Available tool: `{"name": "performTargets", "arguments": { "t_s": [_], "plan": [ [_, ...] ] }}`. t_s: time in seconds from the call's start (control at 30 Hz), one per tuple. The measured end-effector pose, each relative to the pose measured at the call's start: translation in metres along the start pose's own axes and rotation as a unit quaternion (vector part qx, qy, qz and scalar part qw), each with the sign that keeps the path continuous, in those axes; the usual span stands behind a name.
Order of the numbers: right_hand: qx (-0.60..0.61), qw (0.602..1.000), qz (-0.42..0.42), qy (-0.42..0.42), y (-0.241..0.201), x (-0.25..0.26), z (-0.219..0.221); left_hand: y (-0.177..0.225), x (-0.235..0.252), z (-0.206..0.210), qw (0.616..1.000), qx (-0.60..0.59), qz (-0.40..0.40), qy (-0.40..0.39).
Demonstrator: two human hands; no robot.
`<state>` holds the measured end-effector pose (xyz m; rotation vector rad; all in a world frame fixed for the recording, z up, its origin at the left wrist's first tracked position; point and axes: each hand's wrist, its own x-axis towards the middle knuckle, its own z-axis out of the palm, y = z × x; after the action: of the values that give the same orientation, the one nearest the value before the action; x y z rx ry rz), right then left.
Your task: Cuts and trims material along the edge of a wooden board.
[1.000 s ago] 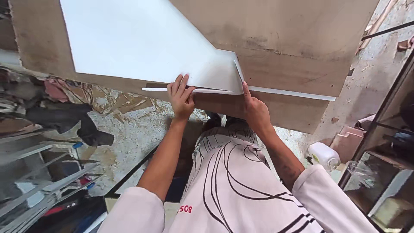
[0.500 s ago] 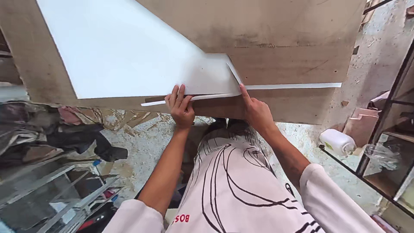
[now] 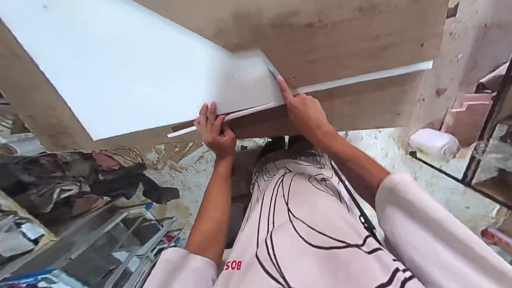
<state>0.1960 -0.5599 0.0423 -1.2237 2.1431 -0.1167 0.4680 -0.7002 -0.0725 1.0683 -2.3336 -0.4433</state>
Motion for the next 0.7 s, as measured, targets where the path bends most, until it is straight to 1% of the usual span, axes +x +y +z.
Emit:
{"name": "performTargets", "arguments": {
  "t_s": [0.07,0.17,0.23,0.27,0.3,0.37,0.43,0.5,0.6,0.67,0.7],
  "plan": [
    [-0.008,1.0,-0.003,0.004,0.003,0.003,-0.006,-0.002,0.012,0.002,1.0,0.0,0.002,0.009],
    [0.004,1.0,-0.003,-0.011,0.0,0.013,-0.013,-0.001,0.013,0.004,1.0,0.005,-0.002,0.011],
    [0.015,1.0,0.002,-0.016,-0.002,0.017,-0.005,-0.003,0.004,-0.004,1.0,-0.004,-0.004,-0.008],
    [0.012,1.0,-0.003,-0.002,0.005,0.019,-0.003,-0.005,0.012,-0.001,1.0,-0.012,-0.002,-0.008],
    [0.008,1.0,-0.008,0.006,0.014,0.011,0.003,-0.006,0.013,-0.002,1.0,-0.023,-0.006,-0.015],
    [0.005,1.0,-0.005,0.003,0.033,-0.024,0.019,-0.008,0.013,-0.01,0.998,-0.046,-0.016,-0.033],
    [0.015,1.0,0.006,-0.025,0.053,-0.063,0.032,-0.011,0.014,-0.018,0.996,-0.065,-0.026,-0.058],
    [0.031,0.999,-0.004,-0.03,0.076,-0.097,0.039,-0.012,0.014,-0.031,0.993,-0.065,-0.032,-0.093],
    [0.077,0.996,-0.041,0.014,0.095,-0.136,0.033,-0.006,0.016,-0.063,0.989,-0.012,-0.033,-0.142],
    [0.092,0.993,-0.064,0.043,0.098,-0.146,0.016,0.007,0.005,-0.082,0.983,0.015,-0.036,-0.177],
    [0.092,0.991,-0.075,0.056,0.097,-0.142,0.006,0.019,0.0,-0.086,0.978,0.018,-0.036,-0.205]
  ]
}}
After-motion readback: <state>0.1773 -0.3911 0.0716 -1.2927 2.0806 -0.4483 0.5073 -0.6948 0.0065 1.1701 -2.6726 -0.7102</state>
